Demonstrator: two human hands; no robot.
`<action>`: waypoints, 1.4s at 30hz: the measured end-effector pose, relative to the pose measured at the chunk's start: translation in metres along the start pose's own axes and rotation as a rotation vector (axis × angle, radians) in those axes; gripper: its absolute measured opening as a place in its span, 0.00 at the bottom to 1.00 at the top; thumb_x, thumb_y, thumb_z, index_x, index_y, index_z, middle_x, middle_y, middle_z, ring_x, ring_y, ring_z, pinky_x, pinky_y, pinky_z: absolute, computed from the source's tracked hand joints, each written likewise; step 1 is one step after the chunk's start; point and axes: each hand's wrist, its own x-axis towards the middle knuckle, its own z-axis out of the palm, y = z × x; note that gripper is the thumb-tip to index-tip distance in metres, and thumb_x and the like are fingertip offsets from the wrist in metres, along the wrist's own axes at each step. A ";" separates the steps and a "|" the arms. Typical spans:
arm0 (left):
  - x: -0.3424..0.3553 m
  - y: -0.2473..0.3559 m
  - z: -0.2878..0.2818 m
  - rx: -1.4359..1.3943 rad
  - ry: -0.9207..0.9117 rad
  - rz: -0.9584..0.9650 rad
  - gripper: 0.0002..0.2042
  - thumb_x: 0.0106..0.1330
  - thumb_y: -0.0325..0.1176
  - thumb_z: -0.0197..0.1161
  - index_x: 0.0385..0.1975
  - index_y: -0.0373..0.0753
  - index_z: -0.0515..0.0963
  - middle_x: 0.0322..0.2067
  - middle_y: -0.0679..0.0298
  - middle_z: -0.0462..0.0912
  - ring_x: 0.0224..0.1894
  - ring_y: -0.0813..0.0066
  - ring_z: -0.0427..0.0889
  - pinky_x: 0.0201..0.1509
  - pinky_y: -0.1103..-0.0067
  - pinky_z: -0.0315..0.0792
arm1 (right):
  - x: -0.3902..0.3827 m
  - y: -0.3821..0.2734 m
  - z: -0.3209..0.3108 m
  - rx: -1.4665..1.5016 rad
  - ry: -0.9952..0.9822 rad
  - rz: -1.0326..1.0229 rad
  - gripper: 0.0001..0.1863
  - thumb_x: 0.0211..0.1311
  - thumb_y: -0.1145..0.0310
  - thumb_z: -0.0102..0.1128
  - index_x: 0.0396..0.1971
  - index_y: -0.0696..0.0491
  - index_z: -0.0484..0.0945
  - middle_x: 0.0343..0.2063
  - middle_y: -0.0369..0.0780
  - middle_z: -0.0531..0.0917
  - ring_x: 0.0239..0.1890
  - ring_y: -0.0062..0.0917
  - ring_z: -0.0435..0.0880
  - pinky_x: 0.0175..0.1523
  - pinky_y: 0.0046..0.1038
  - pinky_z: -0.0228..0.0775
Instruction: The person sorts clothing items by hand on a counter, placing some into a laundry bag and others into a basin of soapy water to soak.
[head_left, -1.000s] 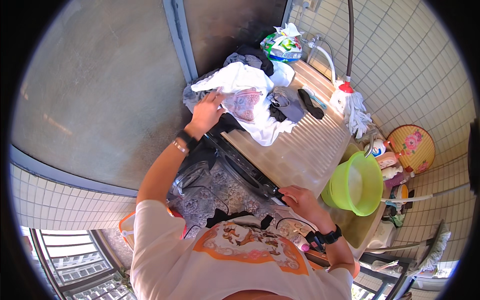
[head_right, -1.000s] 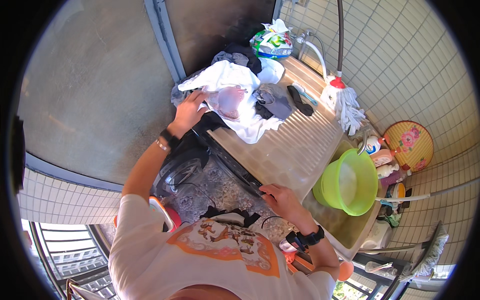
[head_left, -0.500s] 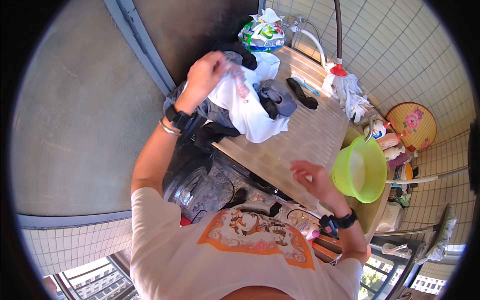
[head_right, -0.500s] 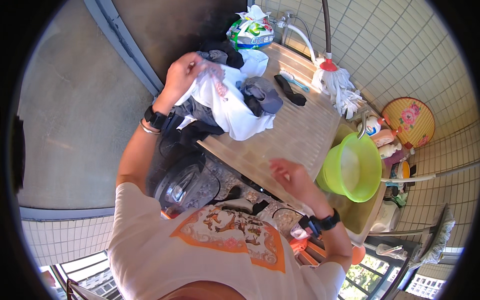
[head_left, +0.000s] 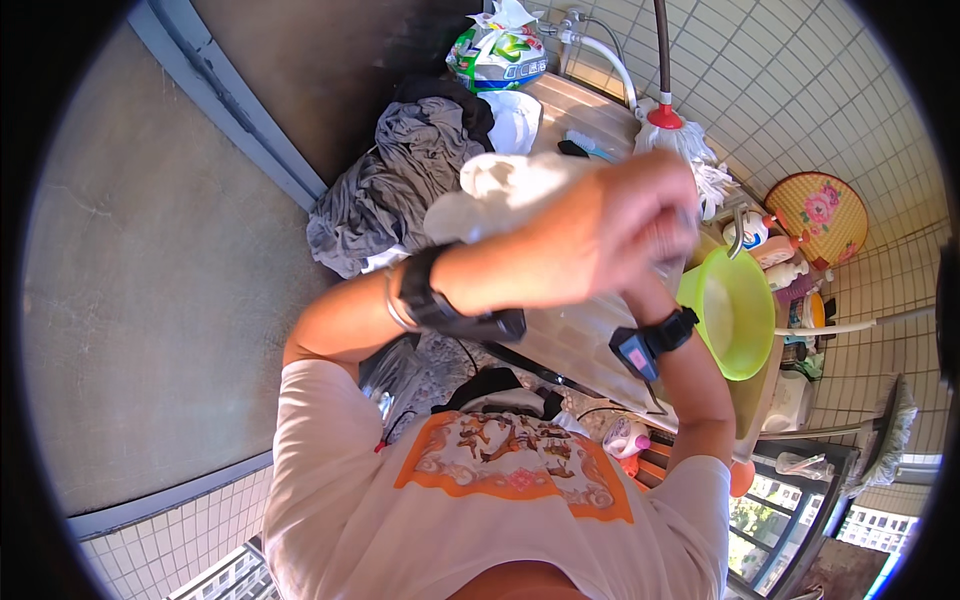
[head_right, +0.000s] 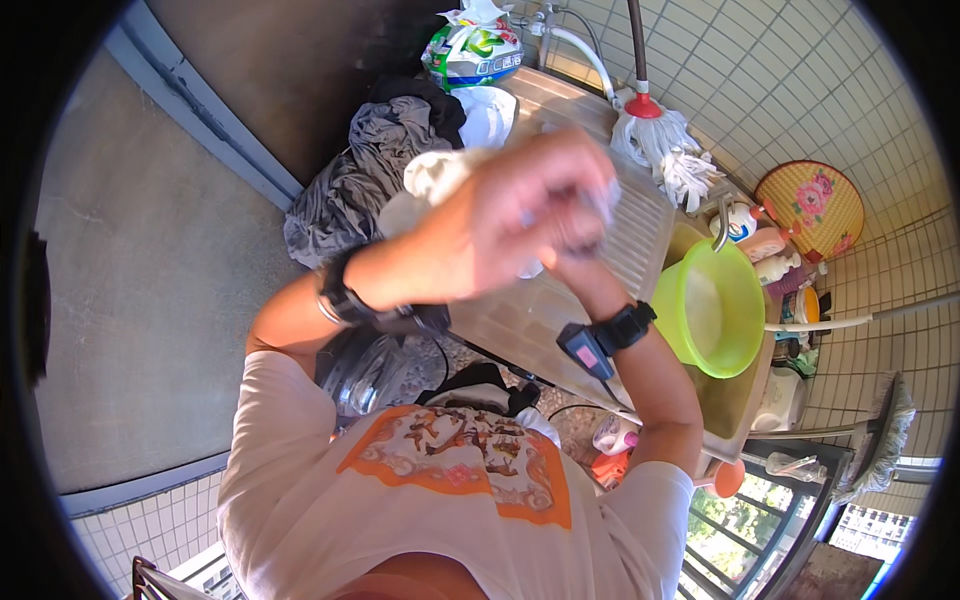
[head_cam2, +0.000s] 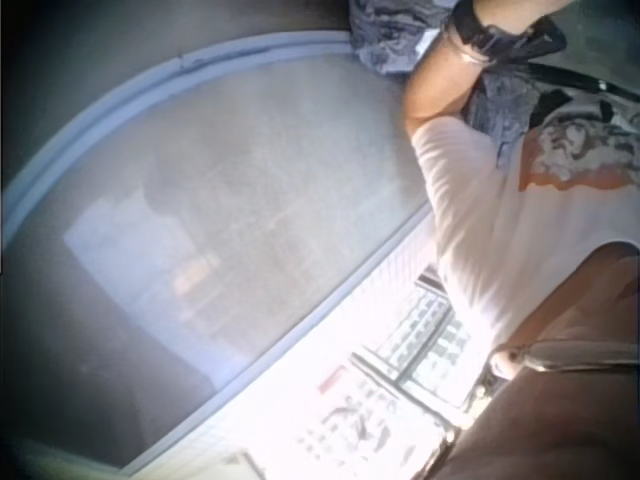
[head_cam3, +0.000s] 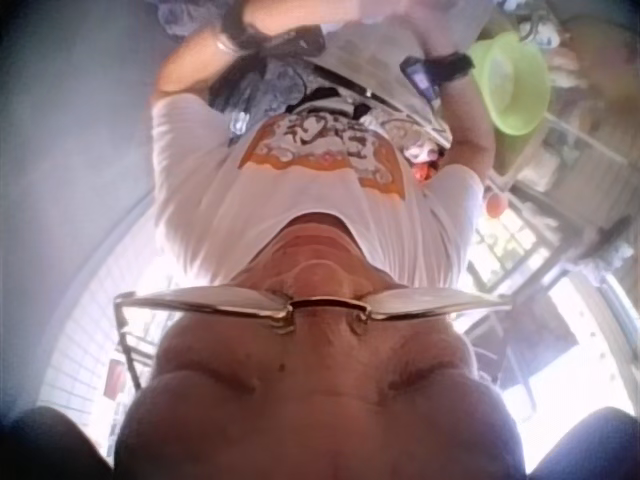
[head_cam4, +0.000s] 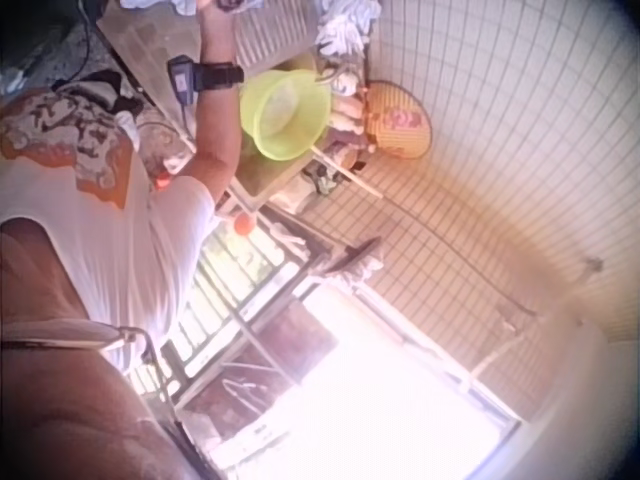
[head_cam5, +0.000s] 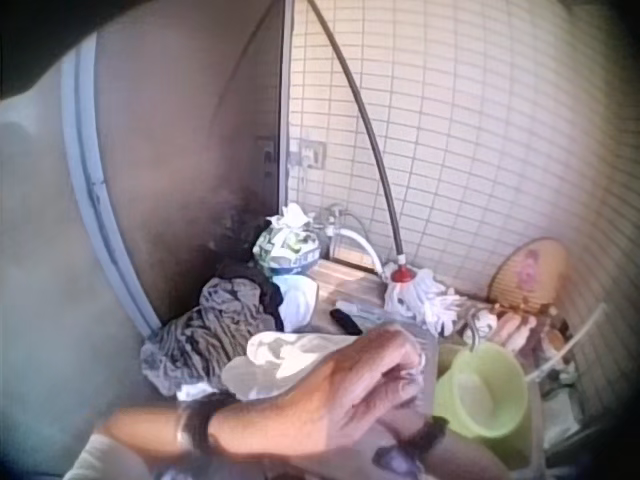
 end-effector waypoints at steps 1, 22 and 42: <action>-0.005 -0.003 0.011 0.102 -0.056 0.133 0.06 0.70 0.28 0.60 0.43 0.37 0.74 0.40 0.61 0.76 0.44 0.70 0.79 0.48 0.77 0.74 | -0.007 0.004 -0.006 0.078 0.021 -0.019 0.42 0.67 0.51 0.59 0.74 0.51 0.50 0.64 0.49 0.70 0.61 0.37 0.76 0.59 0.37 0.72; -0.047 -0.145 0.168 -0.622 0.225 -0.876 0.24 0.63 0.16 0.62 0.60 0.34 0.71 0.49 0.64 0.82 0.53 0.76 0.81 0.51 0.76 0.79 | -0.189 0.088 -0.159 -0.098 0.732 0.043 0.29 0.75 0.60 0.52 0.70 0.54 0.60 0.65 0.45 0.70 0.64 0.41 0.72 0.70 0.41 0.64; -0.046 -0.231 0.102 0.973 -0.109 -0.513 0.51 0.42 0.39 0.82 0.71 0.47 0.62 0.70 0.45 0.58 0.70 0.42 0.59 0.71 0.57 0.57 | -0.364 0.152 -0.392 -1.124 1.084 0.009 0.22 0.65 0.75 0.58 0.59 0.61 0.70 0.57 0.58 0.75 0.62 0.55 0.70 0.67 0.45 0.60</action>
